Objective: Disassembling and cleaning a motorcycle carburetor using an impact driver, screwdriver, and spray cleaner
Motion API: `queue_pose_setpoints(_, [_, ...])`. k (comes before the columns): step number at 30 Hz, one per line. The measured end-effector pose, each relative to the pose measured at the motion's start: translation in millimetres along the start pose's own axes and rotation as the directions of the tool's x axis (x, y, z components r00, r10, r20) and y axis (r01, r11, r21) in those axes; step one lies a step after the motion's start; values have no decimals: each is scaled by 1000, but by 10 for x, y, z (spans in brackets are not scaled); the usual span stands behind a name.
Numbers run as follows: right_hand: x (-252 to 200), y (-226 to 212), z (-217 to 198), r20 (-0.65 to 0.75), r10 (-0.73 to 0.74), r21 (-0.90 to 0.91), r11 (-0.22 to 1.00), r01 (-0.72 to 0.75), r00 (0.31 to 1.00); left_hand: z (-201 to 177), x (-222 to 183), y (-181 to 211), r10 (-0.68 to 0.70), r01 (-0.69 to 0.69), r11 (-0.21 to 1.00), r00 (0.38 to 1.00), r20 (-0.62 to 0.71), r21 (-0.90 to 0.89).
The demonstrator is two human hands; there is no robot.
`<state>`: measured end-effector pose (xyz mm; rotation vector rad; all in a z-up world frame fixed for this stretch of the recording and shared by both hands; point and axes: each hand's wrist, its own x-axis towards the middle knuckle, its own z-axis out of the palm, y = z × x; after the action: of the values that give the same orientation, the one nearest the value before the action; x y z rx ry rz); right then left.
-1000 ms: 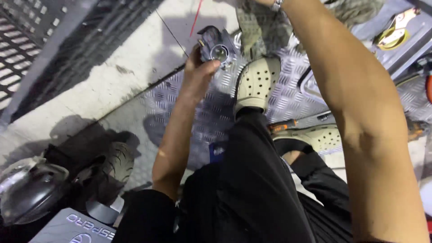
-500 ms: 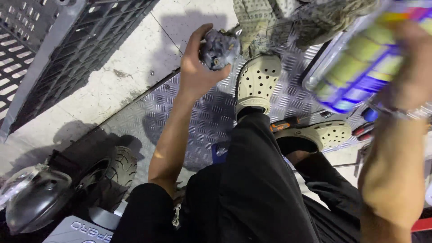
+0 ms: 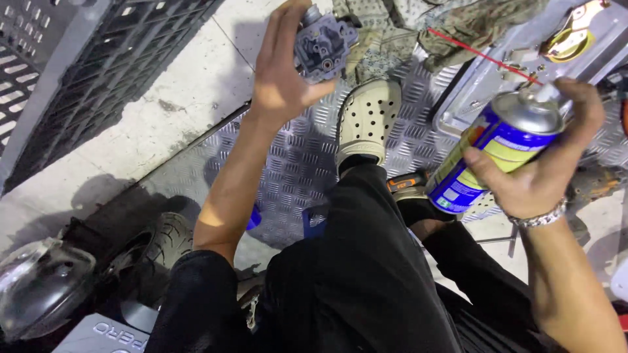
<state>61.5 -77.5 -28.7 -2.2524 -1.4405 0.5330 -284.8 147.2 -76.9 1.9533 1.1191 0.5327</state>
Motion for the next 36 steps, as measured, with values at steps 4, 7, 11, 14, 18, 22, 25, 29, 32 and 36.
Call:
queue_pose_setpoints(4, [-311,626,79,-154,358,580,788,-209,921,263,52,-375,132,-125,985,990,-54,119])
queue_pose_setpoints(7, [60,-880,61,54,-284,387,890,242,957,296,63,-360,102,-95,981,994,-36,167])
queue_pose_setpoints(11, [33,-1069,269,85,-256,500,847,181,963,259,100,-227,67,-56,955,997,-29,291])
queue_pose_setpoints(14, [-14,-1196,422,114,-190,447,886,121,975,303,99,-243,23,-12,943,999,-31,334])
queue_pose_setpoints(18, [34,-1293,550,92,-228,470,868,160,969,338,102,-302,58,-54,904,998,4,425])
queue_pose_setpoints(22, [51,-1275,641,45,-190,461,875,149,981,310,142,-228,19,-32,880,999,31,474])
queue_pose_setpoints(25, [117,-1284,672,48,-234,479,858,183,971,277,129,-180,17,-29,881,999,29,472])
queue_pose_setpoints(29, [169,-1310,721,52,-247,453,869,197,968,286,142,-201,33,-49,861,999,42,507])
queue_pose_setpoints(32, [195,-1305,762,59,-253,478,856,195,966,254,182,-124,75,-93,847,996,57,524])
queue_pose_setpoints(36, [236,-1263,850,49,-257,458,864,207,965,231,201,-83,11,-110,751,988,153,651])
